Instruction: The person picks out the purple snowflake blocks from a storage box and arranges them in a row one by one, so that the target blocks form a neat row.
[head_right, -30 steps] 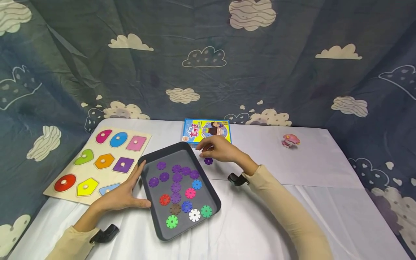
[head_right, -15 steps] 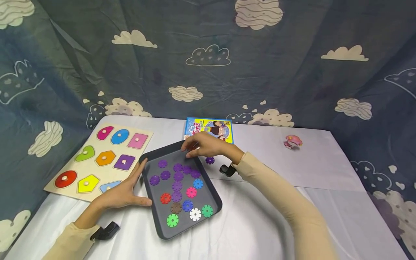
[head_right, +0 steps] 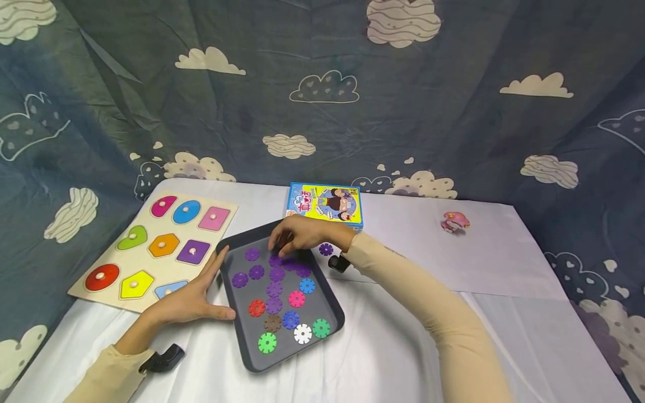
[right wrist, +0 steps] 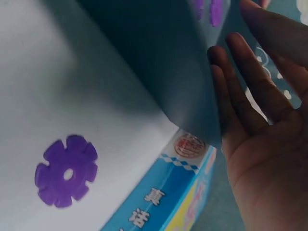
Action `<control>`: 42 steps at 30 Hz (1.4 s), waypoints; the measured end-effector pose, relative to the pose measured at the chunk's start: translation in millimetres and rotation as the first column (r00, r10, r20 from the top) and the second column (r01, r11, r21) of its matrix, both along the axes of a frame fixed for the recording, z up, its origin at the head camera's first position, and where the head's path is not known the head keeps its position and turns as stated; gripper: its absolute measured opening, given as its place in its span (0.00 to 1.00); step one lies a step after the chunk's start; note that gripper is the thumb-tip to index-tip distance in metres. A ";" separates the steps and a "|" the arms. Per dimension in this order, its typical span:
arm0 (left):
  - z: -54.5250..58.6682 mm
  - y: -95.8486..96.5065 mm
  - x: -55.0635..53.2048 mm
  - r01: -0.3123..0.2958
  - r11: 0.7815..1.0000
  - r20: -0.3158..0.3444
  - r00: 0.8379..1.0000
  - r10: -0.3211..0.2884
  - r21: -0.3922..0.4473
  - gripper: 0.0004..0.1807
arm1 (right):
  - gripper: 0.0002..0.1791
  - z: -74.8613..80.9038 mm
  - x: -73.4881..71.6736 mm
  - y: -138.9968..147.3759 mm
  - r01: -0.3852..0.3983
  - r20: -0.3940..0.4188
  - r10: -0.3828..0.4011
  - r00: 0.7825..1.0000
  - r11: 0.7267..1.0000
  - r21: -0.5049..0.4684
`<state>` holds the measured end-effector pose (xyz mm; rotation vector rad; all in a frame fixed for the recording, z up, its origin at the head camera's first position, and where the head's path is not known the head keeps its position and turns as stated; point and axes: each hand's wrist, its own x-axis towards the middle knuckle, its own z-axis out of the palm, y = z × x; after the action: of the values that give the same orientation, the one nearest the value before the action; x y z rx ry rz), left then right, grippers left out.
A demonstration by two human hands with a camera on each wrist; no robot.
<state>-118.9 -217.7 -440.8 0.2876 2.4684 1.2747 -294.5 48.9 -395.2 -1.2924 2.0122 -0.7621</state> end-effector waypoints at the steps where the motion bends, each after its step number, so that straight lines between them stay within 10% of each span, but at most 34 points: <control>1: 0.0 -0.1 -0.1 0.001 1.000 -0.001 1.000 -0.001 0.002 0.74 | 0.14 -1.7 -0.3 -1.2 0.004 -0.003 -0.004 1.000 1.000 0.013; 42: -2.5 -0.7 0.0 0.005 1.000 0.000 1.000 -0.005 0.005 0.75 | 0.10 -16.9 14.4 -7.8 -0.019 -0.277 0.045 0.960 0.995 0.097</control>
<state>-118.9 -218.5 -443.3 0.2945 2.4632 1.2787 -280.2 41.1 -412.1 -1.4398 2.2114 -0.4847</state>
